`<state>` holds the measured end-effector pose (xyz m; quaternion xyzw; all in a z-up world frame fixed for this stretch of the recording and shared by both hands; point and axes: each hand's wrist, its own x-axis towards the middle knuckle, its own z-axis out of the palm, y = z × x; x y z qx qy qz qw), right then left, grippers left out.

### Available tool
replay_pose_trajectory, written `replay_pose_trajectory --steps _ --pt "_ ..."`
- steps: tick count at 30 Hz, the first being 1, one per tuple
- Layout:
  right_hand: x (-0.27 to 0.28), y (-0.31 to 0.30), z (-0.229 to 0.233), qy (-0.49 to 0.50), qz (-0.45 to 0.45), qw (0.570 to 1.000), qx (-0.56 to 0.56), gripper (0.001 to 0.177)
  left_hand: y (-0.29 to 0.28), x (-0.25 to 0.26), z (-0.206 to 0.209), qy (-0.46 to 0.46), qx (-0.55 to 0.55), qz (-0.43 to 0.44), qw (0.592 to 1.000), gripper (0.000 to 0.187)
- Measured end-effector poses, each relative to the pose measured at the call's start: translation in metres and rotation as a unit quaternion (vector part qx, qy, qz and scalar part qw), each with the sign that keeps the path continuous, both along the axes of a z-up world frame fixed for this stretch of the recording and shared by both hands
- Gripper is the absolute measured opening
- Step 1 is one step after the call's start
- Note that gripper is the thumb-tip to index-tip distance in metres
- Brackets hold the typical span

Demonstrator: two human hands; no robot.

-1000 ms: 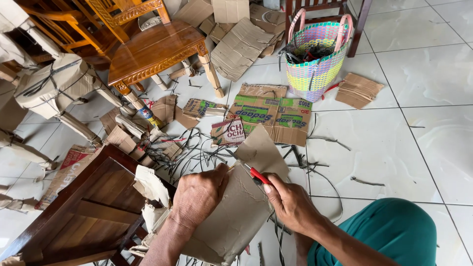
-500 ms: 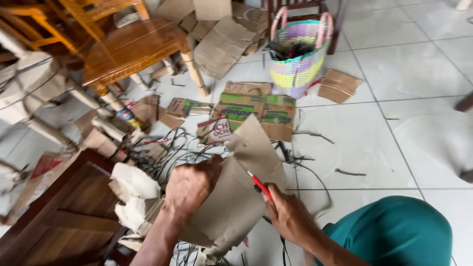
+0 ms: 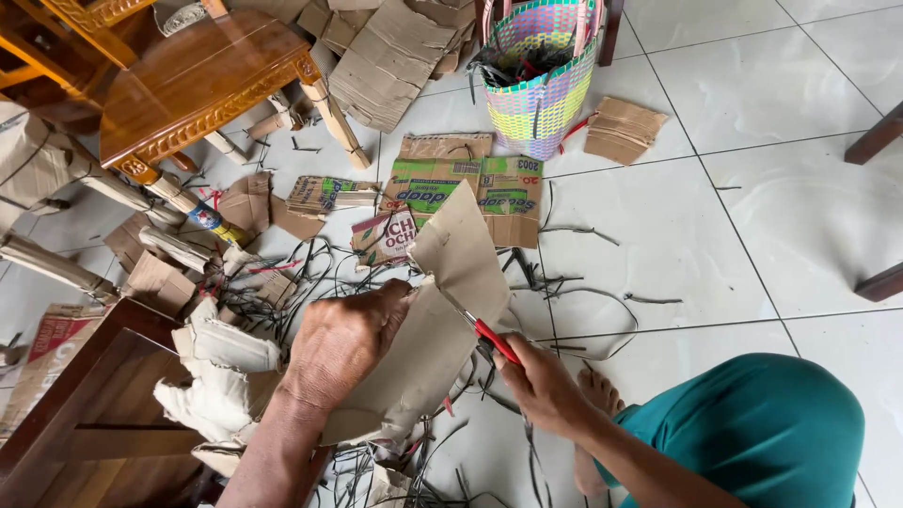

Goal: Packing wooden furniture legs with cardboard and plastic ties for protection

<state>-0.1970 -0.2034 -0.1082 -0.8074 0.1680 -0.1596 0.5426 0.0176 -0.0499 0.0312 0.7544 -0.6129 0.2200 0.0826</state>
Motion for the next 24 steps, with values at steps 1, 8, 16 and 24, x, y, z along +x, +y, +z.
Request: replay_pose_trajectory --steps 1,8,16,24 --pt "0.0 -0.003 0.0 0.0 -0.002 1.0 0.001 0.025 -0.001 0.002 0.003 0.0 0.001 -0.002 1.0 0.016" --pt "-0.003 -0.01 0.0 -0.026 0.068 0.994 0.087 0.035 -0.003 0.018 0.005 0.018 0.032 0.047 0.998 0.024" --pt "0.017 0.0 0.027 -0.064 -0.037 0.992 -0.103 0.017 -0.018 0.005 0.007 0.02 0.013 0.02 1.0 0.02" --pt "0.017 0.002 -0.028 0.082 -0.05 0.985 -0.145 0.025 -0.013 0.015 0.014 -0.155 -0.034 -0.025 0.987 0.018"
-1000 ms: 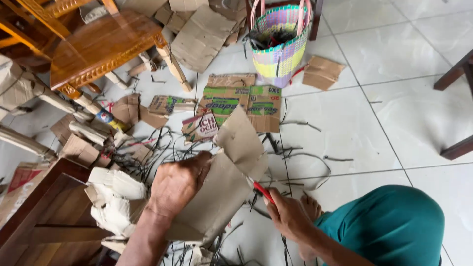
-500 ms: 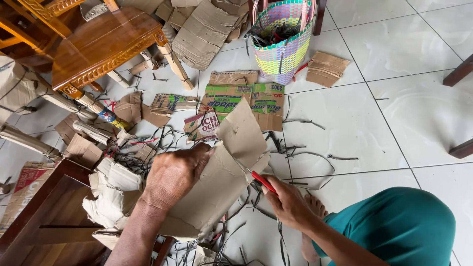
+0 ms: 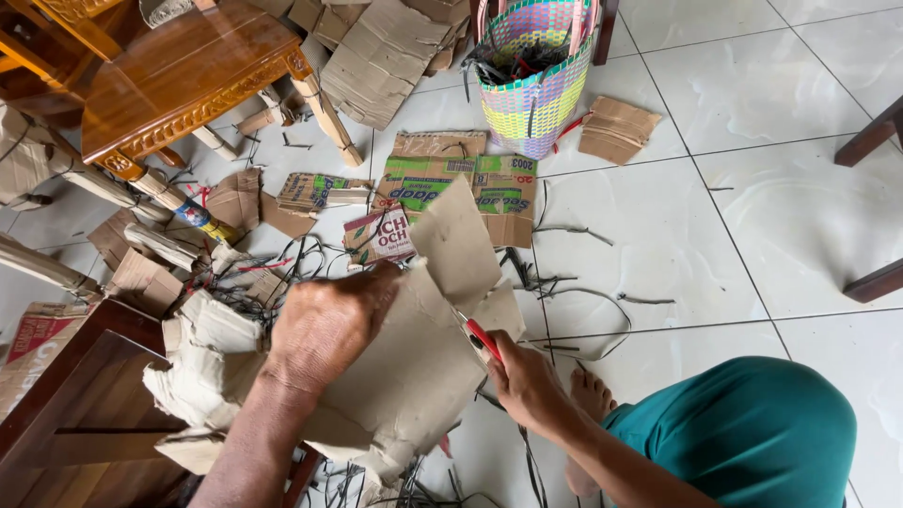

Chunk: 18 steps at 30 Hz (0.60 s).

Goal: Packing wooden furniture legs with cardboard and plastic ties for protection

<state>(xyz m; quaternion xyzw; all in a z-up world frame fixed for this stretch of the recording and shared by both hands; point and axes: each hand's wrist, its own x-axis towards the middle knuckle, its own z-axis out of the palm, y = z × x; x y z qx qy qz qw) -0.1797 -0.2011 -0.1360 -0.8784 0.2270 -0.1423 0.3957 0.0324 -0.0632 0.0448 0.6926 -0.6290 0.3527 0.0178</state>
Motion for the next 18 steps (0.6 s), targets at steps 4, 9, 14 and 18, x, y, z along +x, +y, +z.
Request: replay_pose_trajectory --steps 4,9,14,18 --pt "-0.008 0.001 -0.059 0.0 -0.005 1.0 -0.013 0.024 0.001 0.01 0.008 0.071 0.044 0.02 0.996 0.023" --pt "-0.034 0.012 -0.126 0.056 -0.012 0.983 0.176 0.026 0.022 0.023 0.009 0.036 0.02 0.099 0.994 0.029" --pt "-0.017 0.005 -0.057 0.006 -0.054 0.979 0.195 0.019 0.017 0.023 0.018 0.076 0.027 0.104 0.991 0.024" --pt "-0.01 0.005 -0.04 -0.095 0.008 0.984 0.15 0.015 0.012 0.018 0.015 0.114 0.06 0.139 0.982 0.024"
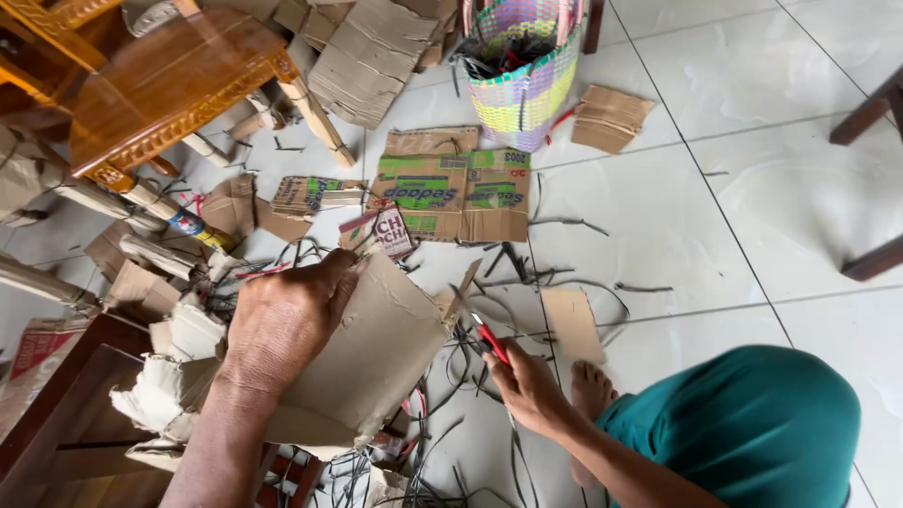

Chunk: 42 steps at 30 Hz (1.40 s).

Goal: Packing wooden furniture legs with cardboard and plastic ties for protection

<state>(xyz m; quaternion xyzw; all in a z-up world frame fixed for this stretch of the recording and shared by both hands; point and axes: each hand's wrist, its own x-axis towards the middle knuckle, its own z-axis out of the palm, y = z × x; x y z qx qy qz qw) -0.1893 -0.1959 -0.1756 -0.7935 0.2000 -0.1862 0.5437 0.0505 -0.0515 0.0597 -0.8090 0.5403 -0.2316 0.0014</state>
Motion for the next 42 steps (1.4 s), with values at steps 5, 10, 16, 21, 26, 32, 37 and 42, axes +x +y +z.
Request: replay_pose_trajectory --steps 5,10,16,21,26,32,37,42 --pt "0.01 0.006 0.025 0.07 -0.01 0.997 0.039 0.02 -0.011 -0.012 0.005 -0.03 -0.034 -0.061 0.997 0.02" --pt "0.004 0.013 0.026 0.094 -0.051 0.994 0.038 0.018 -0.018 -0.02 0.009 -0.049 -0.036 -0.09 0.994 0.016" --pt "-0.002 0.018 0.033 0.005 -0.013 0.992 0.124 0.015 -0.029 -0.028 0.013 -0.005 -0.026 -0.107 0.994 0.019" --pt "-0.004 0.009 0.003 0.072 -0.023 0.997 -0.002 0.014 -0.034 -0.029 0.006 0.0 0.002 -0.071 0.997 0.023" --pt "-0.009 0.0 -0.005 0.145 -0.043 0.985 0.081 0.023 -0.03 -0.03 0.01 -0.014 0.001 -0.117 0.993 0.016" --pt "-0.007 0.002 0.011 0.094 -0.067 0.986 0.124 0.016 -0.031 -0.033 0.016 0.025 -0.002 -0.101 0.995 0.021" --pt "-0.003 0.0 0.044 0.086 -0.011 0.978 0.189 0.03 -0.04 -0.035 0.016 0.034 -0.013 -0.124 0.992 0.019" --pt "0.011 -0.022 -0.181 -0.161 -0.07 0.718 0.673 0.031 -0.044 -0.04 0.023 0.066 -0.032 -0.117 0.99 0.025"
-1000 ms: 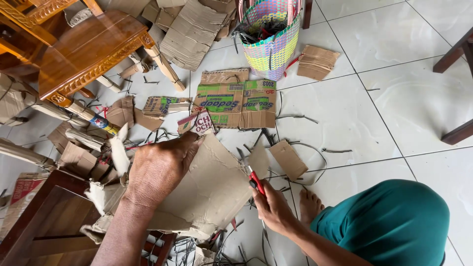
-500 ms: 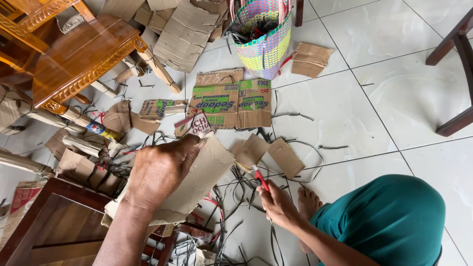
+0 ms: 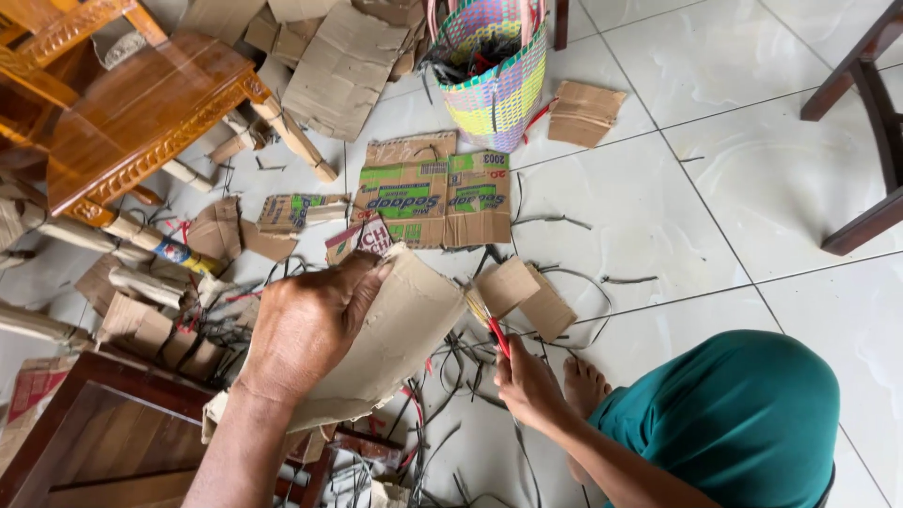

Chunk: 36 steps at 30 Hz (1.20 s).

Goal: Packing wooden furniture legs with cardboard and plastic ties for protection

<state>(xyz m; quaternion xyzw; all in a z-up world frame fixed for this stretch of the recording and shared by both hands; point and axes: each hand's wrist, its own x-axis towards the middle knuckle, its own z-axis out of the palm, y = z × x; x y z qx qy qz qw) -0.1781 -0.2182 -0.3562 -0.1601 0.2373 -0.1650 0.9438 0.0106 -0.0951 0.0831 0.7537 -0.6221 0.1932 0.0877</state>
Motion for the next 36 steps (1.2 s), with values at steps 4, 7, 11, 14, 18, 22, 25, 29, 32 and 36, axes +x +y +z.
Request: replay_pose_trajectory --steps 4,7,11,14,18,22,25,29,32,36 --pt "-0.016 0.025 0.176 0.416 0.129 0.673 -0.598 0.01 -0.004 -0.012 -0.004 0.066 0.033 0.036 0.997 0.025" --pt "-0.005 0.022 0.197 0.224 0.072 0.798 -0.554 0.043 -0.015 -0.018 -0.004 0.051 0.027 0.007 0.998 0.029" --pt "0.011 0.019 0.189 0.132 0.027 0.949 -0.285 0.048 -0.021 -0.022 -0.004 0.073 0.043 0.012 0.996 0.028" --pt "0.01 0.012 0.146 0.21 0.038 0.873 -0.438 0.039 -0.019 -0.023 -0.003 0.06 0.031 0.002 0.998 0.026" --pt "-0.005 0.007 0.154 0.365 0.071 0.627 -0.685 0.019 -0.019 -0.022 -0.003 0.044 0.044 -0.026 0.998 0.026" --pt "-0.003 -0.001 0.148 0.406 0.085 0.597 -0.687 0.017 -0.015 -0.017 0.003 0.042 0.03 -0.033 0.998 0.025" --pt "-0.002 -0.005 0.137 0.379 0.054 0.563 -0.732 0.03 -0.011 -0.011 0.01 0.033 0.042 -0.027 0.998 0.023" --pt "-0.005 -0.003 0.116 0.294 0.063 0.584 -0.754 0.026 -0.002 -0.002 0.003 0.018 0.053 -0.009 0.998 0.024" --pt "-0.008 0.002 0.105 0.269 0.064 0.573 -0.772 0.026 0.007 0.022 -0.005 -0.006 0.04 -0.025 0.999 0.021" --pt "-0.043 0.006 0.068 0.342 0.214 0.647 -0.647 0.013 0.033 0.037 0.045 0.08 -0.04 -0.038 0.995 0.021"
